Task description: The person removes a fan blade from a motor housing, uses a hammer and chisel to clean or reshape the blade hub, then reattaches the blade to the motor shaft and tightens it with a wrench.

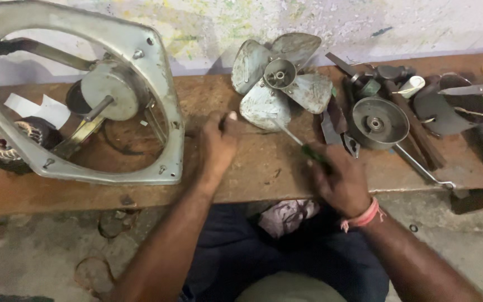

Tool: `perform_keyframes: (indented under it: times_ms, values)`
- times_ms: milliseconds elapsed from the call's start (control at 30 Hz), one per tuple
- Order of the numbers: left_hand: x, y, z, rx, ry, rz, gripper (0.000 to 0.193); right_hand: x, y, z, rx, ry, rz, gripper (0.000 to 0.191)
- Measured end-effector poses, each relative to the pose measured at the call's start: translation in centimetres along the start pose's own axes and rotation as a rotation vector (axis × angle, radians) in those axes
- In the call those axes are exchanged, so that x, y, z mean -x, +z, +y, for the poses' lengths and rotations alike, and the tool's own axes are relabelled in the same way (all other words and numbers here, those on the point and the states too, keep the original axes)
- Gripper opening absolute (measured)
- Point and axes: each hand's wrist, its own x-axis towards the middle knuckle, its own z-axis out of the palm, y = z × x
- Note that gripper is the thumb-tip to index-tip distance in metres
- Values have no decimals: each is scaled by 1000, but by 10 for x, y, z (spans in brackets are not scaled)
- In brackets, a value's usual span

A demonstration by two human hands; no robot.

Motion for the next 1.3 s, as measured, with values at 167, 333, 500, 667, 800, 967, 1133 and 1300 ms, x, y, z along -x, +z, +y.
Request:
perform_keyframes:
  times_ms: [167,333,500,667,800,967,1133,1300]
  values:
    - [-38,45,-32,603,-344,-212,39,-23,17,-12,31,37,-68,30]
    - [-43,50,-45,851,-473,-276,28,-38,31,-15,173,38,-187,34]
    - [-39,56,-39,715,-430,-210,20,-45,36,-9,169,-76,-183,28]
    - [-35,55,-30,420,-391,-145,18,-37,26,-7,131,-66,-230,35]
    - [-36,52,-22,421,-384,-169,18,-44,28,-5,172,-155,-189,39]
    - [-32,54,-29,407,-330,-176,22,-40,20,-10,116,-165,-203,38]
    - [-32,57,-33,446,-350,-141,19,-40,23,-10,218,-119,-264,42]
    - [-33,56,-28,360,-349,-180,21,-40,20,-4,185,-189,-227,48]
